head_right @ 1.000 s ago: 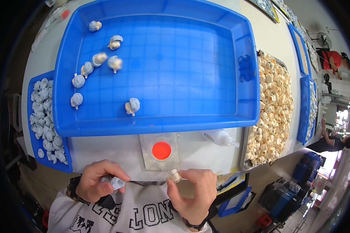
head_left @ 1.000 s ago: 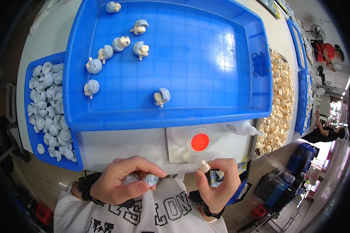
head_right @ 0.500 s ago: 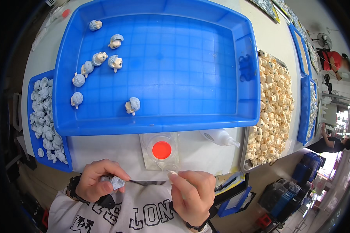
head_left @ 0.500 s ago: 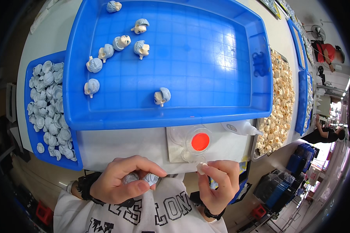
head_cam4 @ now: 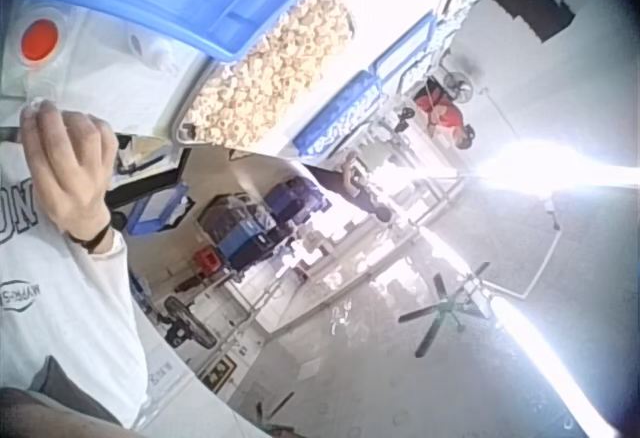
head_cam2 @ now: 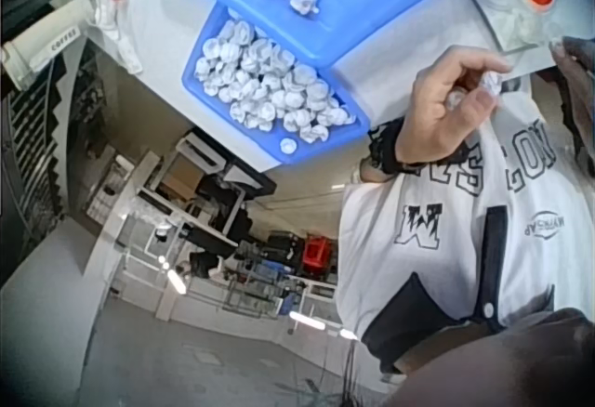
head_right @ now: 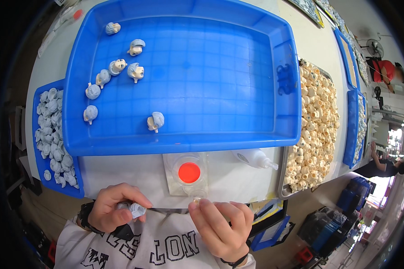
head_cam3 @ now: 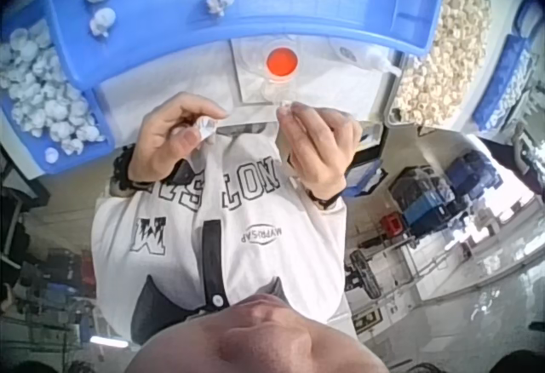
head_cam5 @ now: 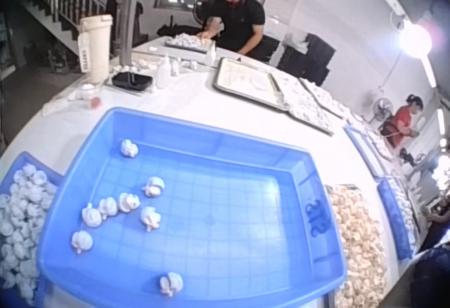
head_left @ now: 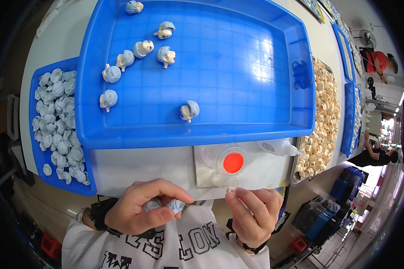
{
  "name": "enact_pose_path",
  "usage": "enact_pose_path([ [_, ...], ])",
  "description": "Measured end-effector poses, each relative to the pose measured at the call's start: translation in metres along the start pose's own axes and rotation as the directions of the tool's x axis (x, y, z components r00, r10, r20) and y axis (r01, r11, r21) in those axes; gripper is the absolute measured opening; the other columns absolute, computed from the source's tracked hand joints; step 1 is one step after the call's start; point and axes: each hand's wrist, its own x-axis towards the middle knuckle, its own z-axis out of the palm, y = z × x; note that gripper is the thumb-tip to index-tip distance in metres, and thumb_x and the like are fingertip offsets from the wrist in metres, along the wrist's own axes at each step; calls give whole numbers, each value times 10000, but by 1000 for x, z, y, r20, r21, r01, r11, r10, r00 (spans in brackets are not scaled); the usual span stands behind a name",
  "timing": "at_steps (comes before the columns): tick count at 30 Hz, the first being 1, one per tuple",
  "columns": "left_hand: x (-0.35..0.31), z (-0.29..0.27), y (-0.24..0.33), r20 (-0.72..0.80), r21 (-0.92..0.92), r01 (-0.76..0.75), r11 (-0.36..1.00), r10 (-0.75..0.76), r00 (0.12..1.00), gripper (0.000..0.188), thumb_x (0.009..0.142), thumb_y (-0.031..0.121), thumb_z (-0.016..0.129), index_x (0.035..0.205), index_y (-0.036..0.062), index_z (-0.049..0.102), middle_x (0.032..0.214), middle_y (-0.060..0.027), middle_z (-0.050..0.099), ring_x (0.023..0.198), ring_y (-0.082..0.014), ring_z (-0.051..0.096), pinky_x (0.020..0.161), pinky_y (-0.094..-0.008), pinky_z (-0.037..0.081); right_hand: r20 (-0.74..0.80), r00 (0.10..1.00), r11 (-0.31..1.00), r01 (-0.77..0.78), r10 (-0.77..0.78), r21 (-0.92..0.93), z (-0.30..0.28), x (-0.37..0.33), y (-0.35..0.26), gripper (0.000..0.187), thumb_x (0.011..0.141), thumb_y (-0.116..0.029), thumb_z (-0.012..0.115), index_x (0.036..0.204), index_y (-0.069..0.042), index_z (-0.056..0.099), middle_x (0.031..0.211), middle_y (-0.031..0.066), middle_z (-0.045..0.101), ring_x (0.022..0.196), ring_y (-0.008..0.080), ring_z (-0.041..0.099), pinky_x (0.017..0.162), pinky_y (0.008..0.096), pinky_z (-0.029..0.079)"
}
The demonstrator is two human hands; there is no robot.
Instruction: The person assembles small ceramic figurines by hand, picking up a base and a head, applying adhesive from a squeeze bottle, and joining them. The completed figurines are placed into a blue tray on the table.
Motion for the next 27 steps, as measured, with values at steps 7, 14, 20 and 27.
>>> enact_pose_path([
  [7, -3, -3, -3, 24, -25, 11, 1000, -10, 1000, 330, 880, 232, 522, 1081, -29, 536, 856, -84, 606, 710, -96, 556, 645, -221, 433, 118, 986, 983, 133, -119, -125, -9, 13, -1, 218, 656, -92, 642, 872, -104, 667, 925, -12, 595, 721, 127, 515, 735, 311, 379],
  [14, -2, 1, 2, -12, -99, 15, 995, -16, 1000, 392, 845, 202, 592, 1116, -53, 470, 862, -99, 588, 722, -111, 561, 645, -228, 435, -166, 974, 972, -121, 156, 200, -15, 6, 13, 302, 589, -12, 724, 872, -17, 619, 784, 99, 600, 649, 203, 571, 629, 347, 421],
  [20, 5, 2, 1, 99, -79, -7, 997, 15, 995, 405, 774, 147, 692, 1059, -43, 475, 894, -142, 599, 765, -125, 575, 668, -232, 439, 25, 932, 114, -71, 363, 991, 19, -8, -5, 377, 601, -74, 802, 882, 83, 606, 767, 147, 621, 628, 212, 588, 552, 289, 446],
  [27, 13, 17, 2, 130, -121, -112, 986, 128, 983, 397, 764, 105, 704, 1049, -34, 466, 954, -168, 603, 703, -87, 543, 611, -216, 427, -85, 942, 225, 11, 324, 974, 21, 4, -7, 382, 586, -64, 808, 876, 84, 610, 770, 145, 619, 625, 198, 587, 515, 262, 435],
])
